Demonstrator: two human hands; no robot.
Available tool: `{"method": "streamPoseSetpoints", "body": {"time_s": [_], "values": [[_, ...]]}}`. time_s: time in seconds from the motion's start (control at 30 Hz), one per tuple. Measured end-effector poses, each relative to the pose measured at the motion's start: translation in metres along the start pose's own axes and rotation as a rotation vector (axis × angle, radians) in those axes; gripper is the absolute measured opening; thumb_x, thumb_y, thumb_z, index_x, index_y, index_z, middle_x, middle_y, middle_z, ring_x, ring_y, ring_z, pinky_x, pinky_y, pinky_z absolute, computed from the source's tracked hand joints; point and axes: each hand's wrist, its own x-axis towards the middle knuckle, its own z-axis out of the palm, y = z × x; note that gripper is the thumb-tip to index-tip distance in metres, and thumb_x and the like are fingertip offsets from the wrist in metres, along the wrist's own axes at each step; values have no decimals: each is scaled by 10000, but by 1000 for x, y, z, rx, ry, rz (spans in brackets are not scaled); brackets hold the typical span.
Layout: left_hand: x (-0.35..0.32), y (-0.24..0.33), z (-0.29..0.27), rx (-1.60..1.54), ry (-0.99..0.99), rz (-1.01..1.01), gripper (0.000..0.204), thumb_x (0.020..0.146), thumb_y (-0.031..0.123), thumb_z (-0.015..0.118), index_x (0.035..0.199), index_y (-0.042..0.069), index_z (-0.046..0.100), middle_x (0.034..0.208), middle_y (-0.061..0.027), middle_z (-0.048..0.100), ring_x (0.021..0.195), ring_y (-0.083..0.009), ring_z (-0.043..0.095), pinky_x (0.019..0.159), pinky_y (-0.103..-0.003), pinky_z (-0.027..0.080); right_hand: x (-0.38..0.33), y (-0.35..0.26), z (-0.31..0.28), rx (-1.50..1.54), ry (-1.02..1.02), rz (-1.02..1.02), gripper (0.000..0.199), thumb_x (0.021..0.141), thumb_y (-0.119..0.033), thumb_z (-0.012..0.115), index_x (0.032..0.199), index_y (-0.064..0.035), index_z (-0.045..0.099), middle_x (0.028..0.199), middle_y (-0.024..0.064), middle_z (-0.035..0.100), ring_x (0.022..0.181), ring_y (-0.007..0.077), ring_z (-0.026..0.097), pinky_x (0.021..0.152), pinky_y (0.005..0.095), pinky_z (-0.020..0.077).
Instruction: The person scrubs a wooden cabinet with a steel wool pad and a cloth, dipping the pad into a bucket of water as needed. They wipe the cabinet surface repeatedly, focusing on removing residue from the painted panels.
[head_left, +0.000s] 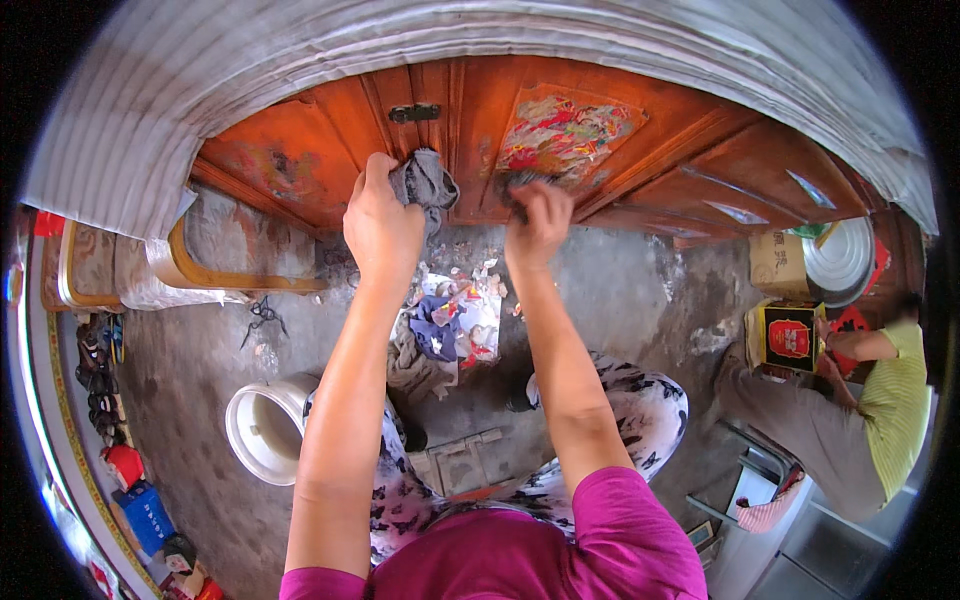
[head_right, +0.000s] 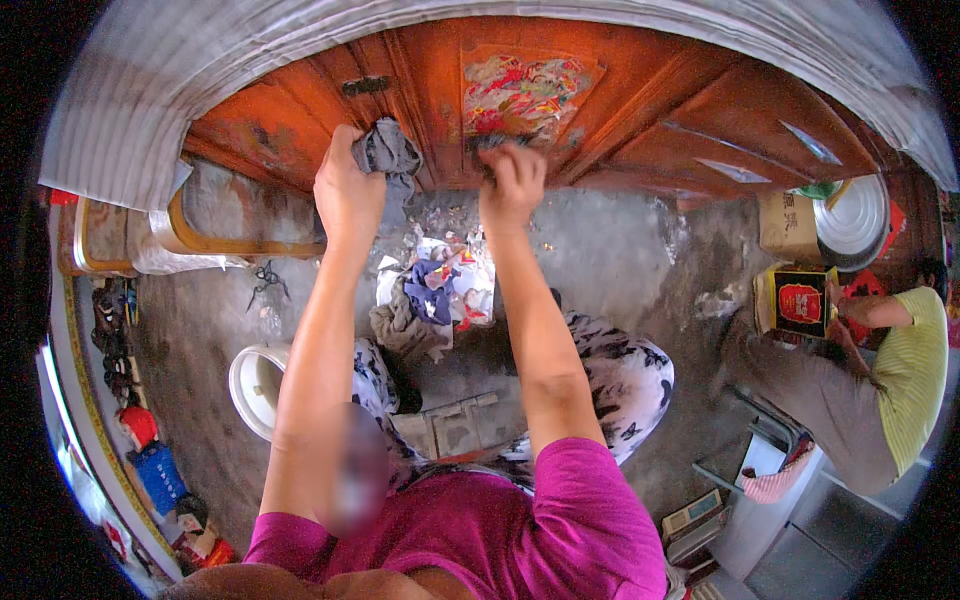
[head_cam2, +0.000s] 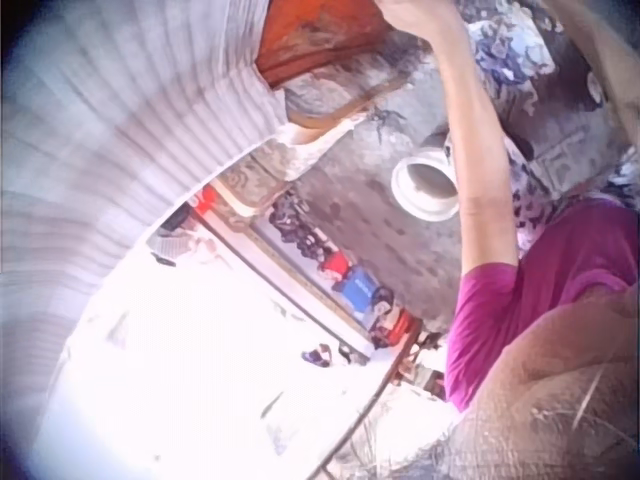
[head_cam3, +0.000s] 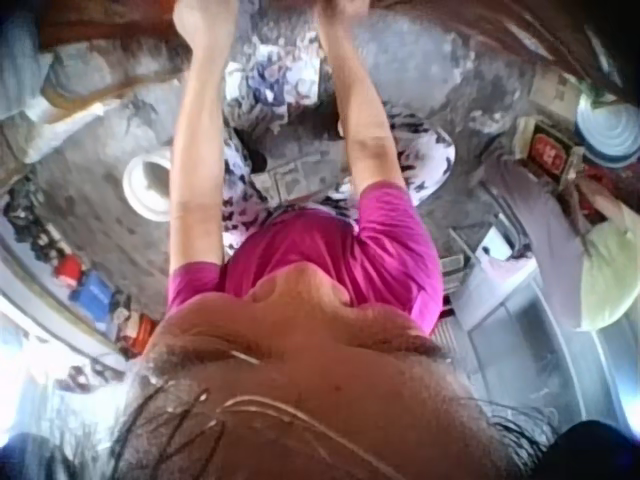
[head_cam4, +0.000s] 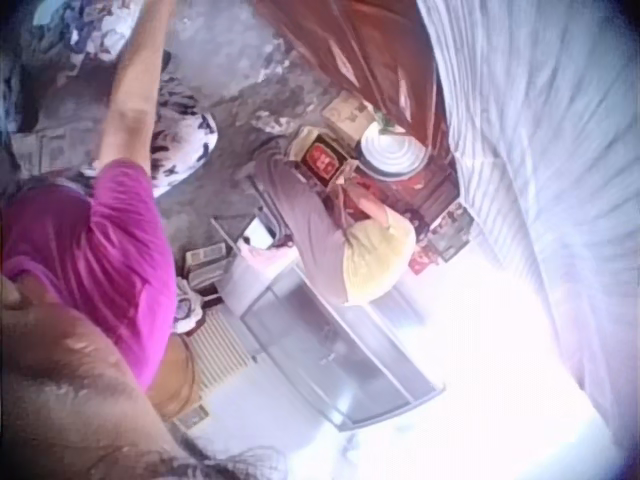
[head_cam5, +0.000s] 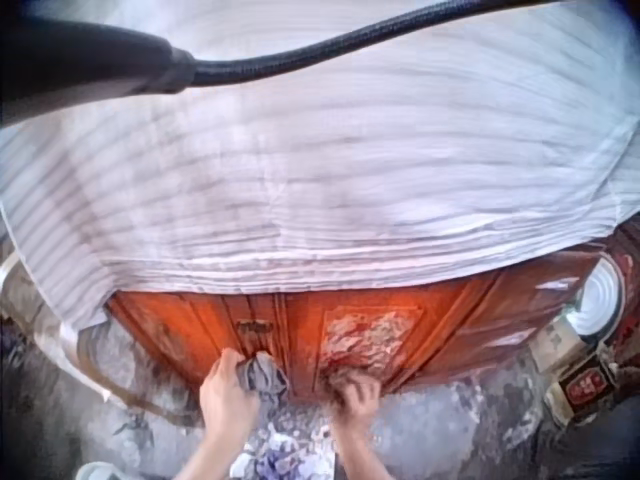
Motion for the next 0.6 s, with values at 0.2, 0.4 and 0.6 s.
{"method": "streamPoseSetpoints", "body": {"time_s": [0.2, 0.4, 0.6], "values": [[-1, -9, 0, 34, -24, 5, 435, 716, -22, 644, 1136, 74, 586, 1095, -213, 699, 966, -476, 672, 810, -534, 533, -40, -4, -4, 33, -109, 352, 415, 667, 84, 717, 1019, -136, 703, 1067, 80, 692, 1024, 354, 634, 883, 442, 533], [-1, -3, -4, 17, -4, -11, 423, 728, -25, 637, 1139, 59, 586, 1049, -230, 711, 1015, -463, 665, 845, -501, 526, 52, -10, -28, 31, 277, 196, 344, 757, 64, 737, 1087, -18, 683, 1081, 140, 697, 1030, 342, 649, 937, 427, 516], [0, 2, -2, 32, -17, -16, 423, 730, -23, 632, 1142, 62, 588, 1075, -228, 709, 1022, -466, 662, 854, -499, 528, -80, 22, 0, -77, -289, 570, 358, 789, -32, 764, 1126, -82, 653, 1138, 171, 654, 1098, 407, 618, 936, 481, 499]]}}
